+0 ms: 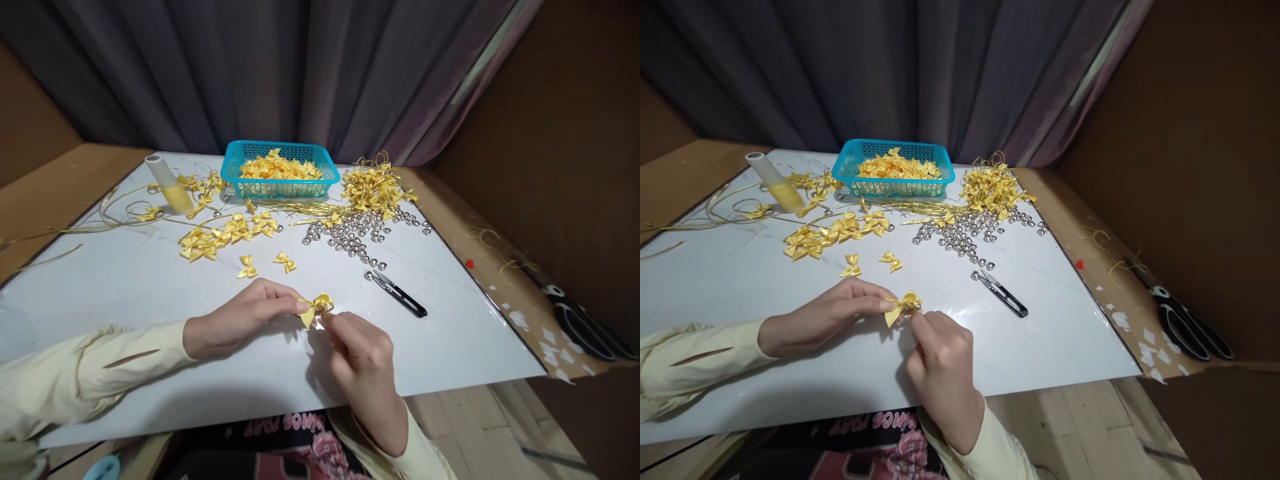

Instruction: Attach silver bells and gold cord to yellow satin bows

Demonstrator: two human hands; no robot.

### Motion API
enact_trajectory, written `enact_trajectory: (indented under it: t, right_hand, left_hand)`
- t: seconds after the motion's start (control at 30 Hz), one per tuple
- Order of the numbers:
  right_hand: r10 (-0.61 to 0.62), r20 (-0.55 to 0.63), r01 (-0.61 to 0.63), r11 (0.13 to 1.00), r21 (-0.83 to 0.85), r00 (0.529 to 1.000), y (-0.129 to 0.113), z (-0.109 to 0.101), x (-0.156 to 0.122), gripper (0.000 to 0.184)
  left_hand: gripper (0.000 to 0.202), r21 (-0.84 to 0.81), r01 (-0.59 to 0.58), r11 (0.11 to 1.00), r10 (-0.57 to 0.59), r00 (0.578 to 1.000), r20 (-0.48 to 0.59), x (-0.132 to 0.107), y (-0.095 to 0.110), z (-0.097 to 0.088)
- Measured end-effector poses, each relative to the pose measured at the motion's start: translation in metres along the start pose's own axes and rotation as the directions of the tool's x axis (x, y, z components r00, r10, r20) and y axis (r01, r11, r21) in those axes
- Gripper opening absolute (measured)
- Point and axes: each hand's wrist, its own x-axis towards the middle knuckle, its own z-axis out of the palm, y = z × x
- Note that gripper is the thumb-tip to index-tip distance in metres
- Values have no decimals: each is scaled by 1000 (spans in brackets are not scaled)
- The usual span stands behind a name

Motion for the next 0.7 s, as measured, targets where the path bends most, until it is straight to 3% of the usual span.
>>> enact_trajectory:
  t: [0.47,0.7]
  right_hand:
    - [83,-121,-73,994,85,989,-15,11,1,24]
    - [97,-124,-81,989,123,988,-15,12,2,24]
  left_hand:
    - [17,-178,18,984,-24,999,-33,-1,-3,4]
    - [17,-175,12,985,-22,998,-56,-2,1,4]
